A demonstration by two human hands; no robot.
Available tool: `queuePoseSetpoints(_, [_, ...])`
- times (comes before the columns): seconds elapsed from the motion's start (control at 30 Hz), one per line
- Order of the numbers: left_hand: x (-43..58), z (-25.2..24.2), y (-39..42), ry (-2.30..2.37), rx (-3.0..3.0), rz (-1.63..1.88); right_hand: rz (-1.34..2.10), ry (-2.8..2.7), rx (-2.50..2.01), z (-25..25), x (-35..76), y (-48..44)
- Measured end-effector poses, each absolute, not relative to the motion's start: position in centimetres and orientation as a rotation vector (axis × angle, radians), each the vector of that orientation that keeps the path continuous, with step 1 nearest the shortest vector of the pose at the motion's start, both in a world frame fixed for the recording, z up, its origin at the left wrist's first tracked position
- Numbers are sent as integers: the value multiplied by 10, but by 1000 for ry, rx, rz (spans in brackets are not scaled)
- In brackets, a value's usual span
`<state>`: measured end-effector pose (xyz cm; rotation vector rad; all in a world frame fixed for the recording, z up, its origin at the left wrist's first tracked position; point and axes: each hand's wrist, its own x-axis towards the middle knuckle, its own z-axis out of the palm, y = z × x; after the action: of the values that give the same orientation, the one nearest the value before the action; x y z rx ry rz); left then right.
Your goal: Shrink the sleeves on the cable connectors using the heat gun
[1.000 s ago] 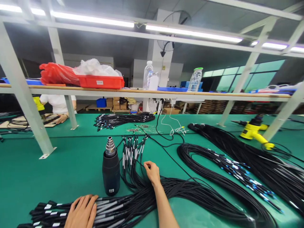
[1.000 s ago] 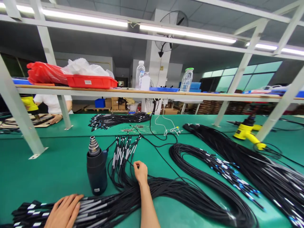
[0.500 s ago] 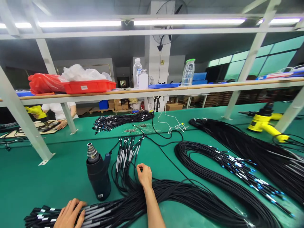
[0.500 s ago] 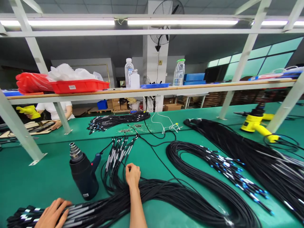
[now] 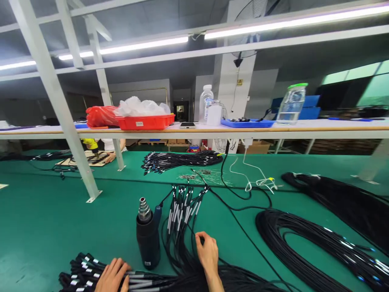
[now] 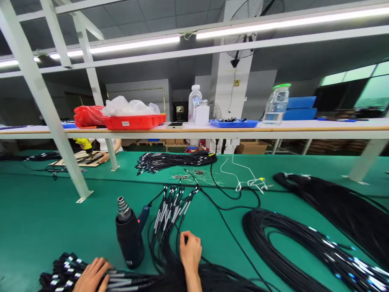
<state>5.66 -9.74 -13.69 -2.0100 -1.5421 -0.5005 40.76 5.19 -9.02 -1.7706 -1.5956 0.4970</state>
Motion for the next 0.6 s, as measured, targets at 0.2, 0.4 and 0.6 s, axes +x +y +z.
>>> queuePoseSetpoints(0.2, [92,-89,-117,-1860,-2027,-583,559,-1674,-1761,-91,407,54])
queuePoseSetpoints(0.4, [99,-74,-120,-1993,-2099,-628,588,-1682,-1725,-86,405,51])
queuePoseSetpoints(0.6, [88,-96,-116,-1808,-2042,-670,529,-1661,-1722,-74,401,49])
